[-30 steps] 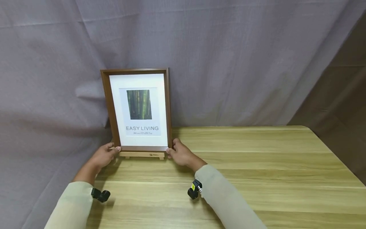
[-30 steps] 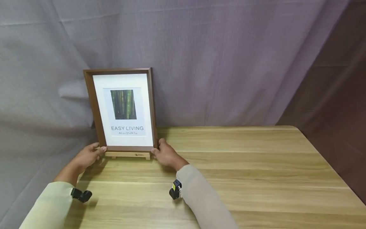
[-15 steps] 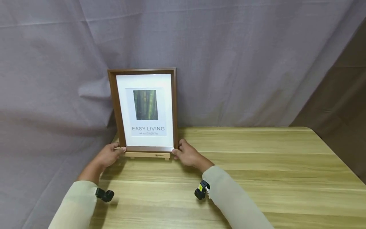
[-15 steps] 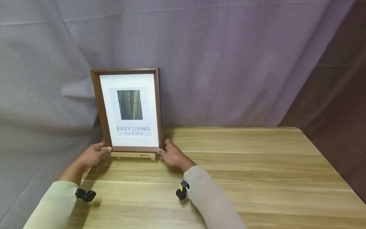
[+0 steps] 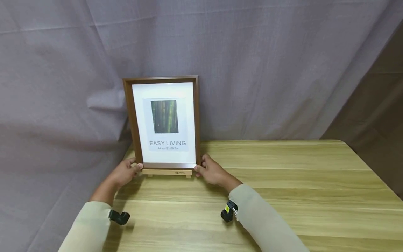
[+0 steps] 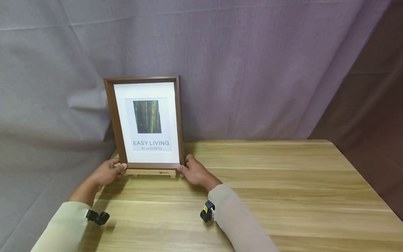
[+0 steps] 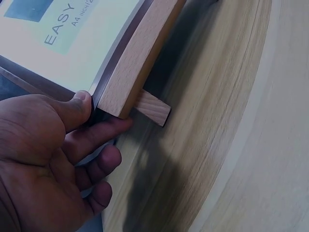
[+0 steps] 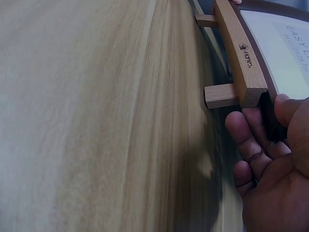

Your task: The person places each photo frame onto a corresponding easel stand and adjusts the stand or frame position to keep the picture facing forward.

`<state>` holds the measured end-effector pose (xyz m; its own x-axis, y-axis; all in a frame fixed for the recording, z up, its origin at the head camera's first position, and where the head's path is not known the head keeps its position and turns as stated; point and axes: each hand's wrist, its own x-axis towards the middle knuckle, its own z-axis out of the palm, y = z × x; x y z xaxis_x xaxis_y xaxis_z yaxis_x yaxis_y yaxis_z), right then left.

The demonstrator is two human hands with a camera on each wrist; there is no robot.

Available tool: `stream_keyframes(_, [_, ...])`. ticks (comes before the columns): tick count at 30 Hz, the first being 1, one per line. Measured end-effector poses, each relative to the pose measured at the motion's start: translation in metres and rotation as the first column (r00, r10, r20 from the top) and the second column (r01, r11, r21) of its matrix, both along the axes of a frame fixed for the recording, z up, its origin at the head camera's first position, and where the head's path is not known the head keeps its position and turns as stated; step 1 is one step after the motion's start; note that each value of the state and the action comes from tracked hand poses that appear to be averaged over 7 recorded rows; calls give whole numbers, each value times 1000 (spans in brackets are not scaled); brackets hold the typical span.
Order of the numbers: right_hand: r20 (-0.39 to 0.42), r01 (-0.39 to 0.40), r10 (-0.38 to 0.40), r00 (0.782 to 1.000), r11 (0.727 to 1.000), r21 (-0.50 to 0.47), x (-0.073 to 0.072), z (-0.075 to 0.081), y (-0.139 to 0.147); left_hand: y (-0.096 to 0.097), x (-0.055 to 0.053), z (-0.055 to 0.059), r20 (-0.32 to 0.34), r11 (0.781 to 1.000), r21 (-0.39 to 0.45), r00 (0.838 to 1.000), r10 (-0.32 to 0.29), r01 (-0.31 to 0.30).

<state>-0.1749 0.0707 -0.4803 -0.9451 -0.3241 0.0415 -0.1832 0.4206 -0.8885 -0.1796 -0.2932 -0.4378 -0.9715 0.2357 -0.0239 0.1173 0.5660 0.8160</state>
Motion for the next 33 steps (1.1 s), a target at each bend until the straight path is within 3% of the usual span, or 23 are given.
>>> stream_keyframes(5, [2,15,-15,1000,1000,5,3,2,2,3,2,3,13,1000,-12,1000,1,-1])
stream_keyframes(18, [54,3,-1,999,999,-40,1,1,18,9,-4,-7,55,999,-27,998,37,-36])
stream_keyframes(26, [31,2,-1,1000,1000,-28,-1,-3,20,9,-3,-8,92,1000,22,996,20,-22])
stream_keyframes(33, [8,12,-12,1000,1000,-13,2,-3,19,6,-6,-10,73,1000,21,997,5,-7])
